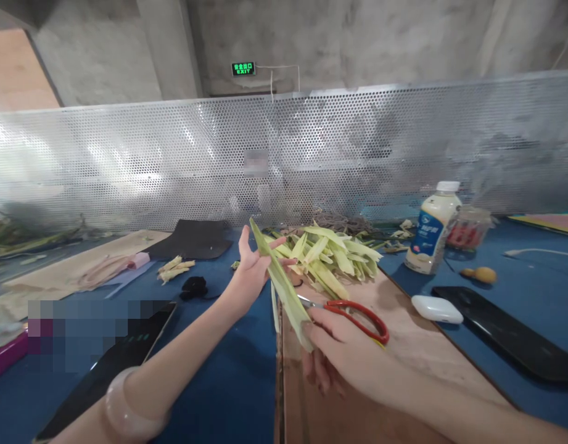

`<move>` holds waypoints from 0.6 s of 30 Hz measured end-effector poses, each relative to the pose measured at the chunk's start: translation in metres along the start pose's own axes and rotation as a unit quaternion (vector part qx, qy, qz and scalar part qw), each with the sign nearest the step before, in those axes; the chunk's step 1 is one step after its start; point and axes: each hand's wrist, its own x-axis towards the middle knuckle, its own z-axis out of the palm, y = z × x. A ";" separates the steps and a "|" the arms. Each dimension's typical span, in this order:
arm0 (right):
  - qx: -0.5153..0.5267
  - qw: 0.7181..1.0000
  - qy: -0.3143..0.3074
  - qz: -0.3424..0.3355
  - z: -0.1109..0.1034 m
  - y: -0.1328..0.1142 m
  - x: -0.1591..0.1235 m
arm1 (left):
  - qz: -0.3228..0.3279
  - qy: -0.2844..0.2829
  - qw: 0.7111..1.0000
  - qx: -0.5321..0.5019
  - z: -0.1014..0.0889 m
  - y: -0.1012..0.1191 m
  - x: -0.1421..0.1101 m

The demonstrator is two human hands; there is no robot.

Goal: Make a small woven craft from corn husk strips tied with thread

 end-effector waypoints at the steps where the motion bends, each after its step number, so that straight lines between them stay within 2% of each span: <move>1: 0.002 1.000 0.003 -0.001 0.000 0.001 0.000 | -0.006 -0.009 1.000 0.000 0.000 0.000 0.000; 5: 0.010 1.000 0.012 -0.012 -0.001 0.004 0.002 | -0.014 -0.028 0.999 0.021 -0.001 0.000 0.001; 14: 0.013 0.999 0.030 -0.023 -0.005 0.002 0.001 | 0.022 0.059 0.984 0.166 -0.001 -0.008 0.002; 18: 0.017 0.999 0.029 -0.024 -0.006 0.001 0.001 | 0.018 0.061 0.981 0.184 -0.004 -0.012 0.003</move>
